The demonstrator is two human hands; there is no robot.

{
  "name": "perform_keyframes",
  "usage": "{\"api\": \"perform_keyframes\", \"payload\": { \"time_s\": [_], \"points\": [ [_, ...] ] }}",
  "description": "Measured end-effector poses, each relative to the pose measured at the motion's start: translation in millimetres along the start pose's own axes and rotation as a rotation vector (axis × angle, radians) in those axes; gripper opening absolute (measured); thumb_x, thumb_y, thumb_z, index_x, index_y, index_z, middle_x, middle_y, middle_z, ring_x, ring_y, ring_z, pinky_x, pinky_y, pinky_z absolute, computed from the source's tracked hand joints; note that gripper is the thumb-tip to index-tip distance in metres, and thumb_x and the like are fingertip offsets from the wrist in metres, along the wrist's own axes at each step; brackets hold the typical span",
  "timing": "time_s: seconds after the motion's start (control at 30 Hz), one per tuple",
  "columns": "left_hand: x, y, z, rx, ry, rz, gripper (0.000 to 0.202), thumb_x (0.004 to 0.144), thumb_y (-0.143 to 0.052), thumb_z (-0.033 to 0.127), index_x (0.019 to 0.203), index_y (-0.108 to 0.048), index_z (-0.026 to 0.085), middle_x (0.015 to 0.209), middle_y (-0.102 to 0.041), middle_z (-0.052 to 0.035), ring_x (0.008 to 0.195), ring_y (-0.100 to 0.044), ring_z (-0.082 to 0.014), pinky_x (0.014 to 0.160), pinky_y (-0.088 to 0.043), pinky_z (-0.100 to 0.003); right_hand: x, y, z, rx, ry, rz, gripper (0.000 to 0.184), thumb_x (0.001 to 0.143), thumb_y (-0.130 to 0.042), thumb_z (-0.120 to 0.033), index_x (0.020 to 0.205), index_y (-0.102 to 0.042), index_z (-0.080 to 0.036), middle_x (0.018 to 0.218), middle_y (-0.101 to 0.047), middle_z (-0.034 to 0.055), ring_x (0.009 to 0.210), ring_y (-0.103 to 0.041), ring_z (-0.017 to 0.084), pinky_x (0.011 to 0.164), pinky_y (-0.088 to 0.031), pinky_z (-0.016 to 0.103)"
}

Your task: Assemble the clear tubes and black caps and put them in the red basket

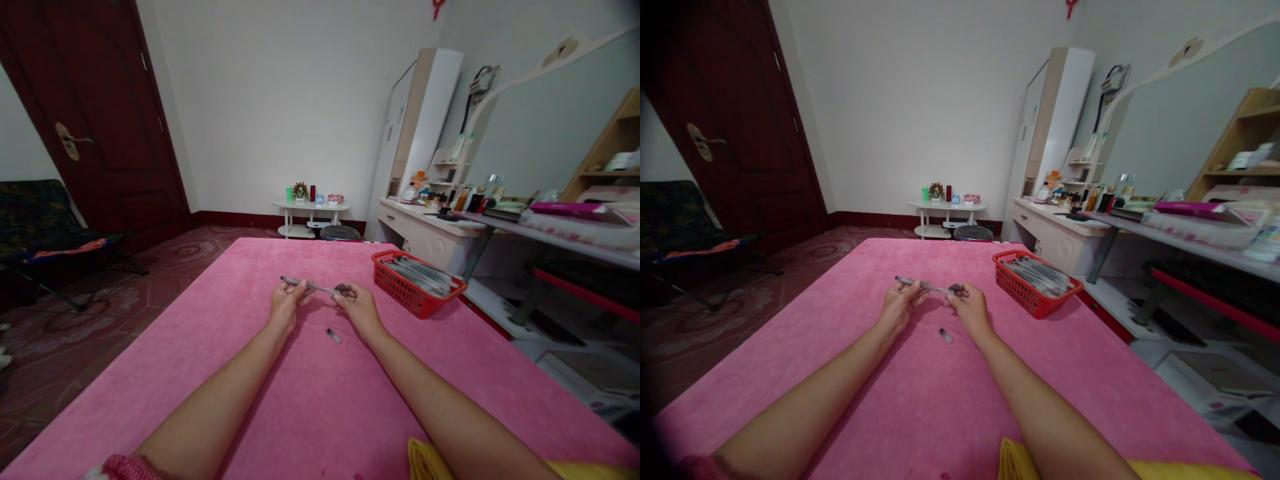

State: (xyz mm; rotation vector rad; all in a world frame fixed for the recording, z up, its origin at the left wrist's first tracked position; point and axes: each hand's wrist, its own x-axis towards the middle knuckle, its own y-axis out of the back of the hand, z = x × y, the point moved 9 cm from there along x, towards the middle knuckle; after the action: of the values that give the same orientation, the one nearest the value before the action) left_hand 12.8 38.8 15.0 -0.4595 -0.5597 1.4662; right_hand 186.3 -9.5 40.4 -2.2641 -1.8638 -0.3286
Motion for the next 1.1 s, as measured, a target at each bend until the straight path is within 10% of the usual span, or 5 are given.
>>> {"api": "perform_keyframes", "payload": {
  "time_s": [0.33, 0.8, 0.93, 1.1],
  "points": [
    [-6.0, -11.9, 1.4, -0.069, 0.032, -0.07, 0.04, 0.053, -0.082, 0.013, 0.066, -0.044, 0.014, 0.069, -0.069, -0.0023, 0.075, -0.069, -0.0176, 0.068, -0.057, -0.027, -3.1, 4.2, -13.3, -0.094, 0.006, 0.048, 0.015, 0.065, -0.06, -0.025, 0.075, -0.061, -0.013, 0.055, -0.062, 0.0002, 0.043, -0.056, 0.011, 0.039, -0.045, 0.02],
    [-18.4, -35.2, 13.0, 0.099, -0.099, -0.224, 0.046, 0.055, -0.083, 0.028, 0.074, -0.042, 0.016, 0.079, -0.071, -0.0074, 0.075, -0.069, -0.02, 0.069, -0.056, -0.03, -3.1, -1.5, -3.7, -0.011, -0.365, -0.161, 0.013, 0.068, -0.067, -0.02, 0.062, -0.057, -0.014, 0.049, -0.057, -0.0005, 0.039, -0.047, 0.006, 0.039, -0.039, 0.016],
    [-20.4, -42.0, -0.4, 0.229, -0.058, -0.261, 0.042, 0.055, -0.083, 0.031, 0.079, -0.053, 0.013, 0.083, -0.071, -0.0096, 0.07, -0.068, -0.0177, 0.066, -0.054, -0.027, 3.8, -8.3, -17.2, -0.389, -0.171, -0.289, 0.005, 0.074, -0.061, -0.017, 0.071, -0.063, -0.013, 0.061, -0.063, 0.0001, 0.05, -0.054, 0.007, 0.049, -0.041, 0.015],
    [-13.8, -24.6, -3.5, 0.319, -0.013, -0.184, 0.049, 0.058, -0.079, 0.036, 0.099, -0.06, 0.015, 0.082, -0.07, -0.0079, 0.067, -0.067, -0.018, 0.06, -0.053, -0.027, 17.4, 41.4, -12.7, -0.956, -0.132, -0.084, 0.012, 0.078, -0.056, -0.02, 0.078, -0.068, -0.016, 0.068, -0.068, 0.0041, 0.067, -0.063, 0.014, 0.061, -0.044, 0.021]
  ]
}}
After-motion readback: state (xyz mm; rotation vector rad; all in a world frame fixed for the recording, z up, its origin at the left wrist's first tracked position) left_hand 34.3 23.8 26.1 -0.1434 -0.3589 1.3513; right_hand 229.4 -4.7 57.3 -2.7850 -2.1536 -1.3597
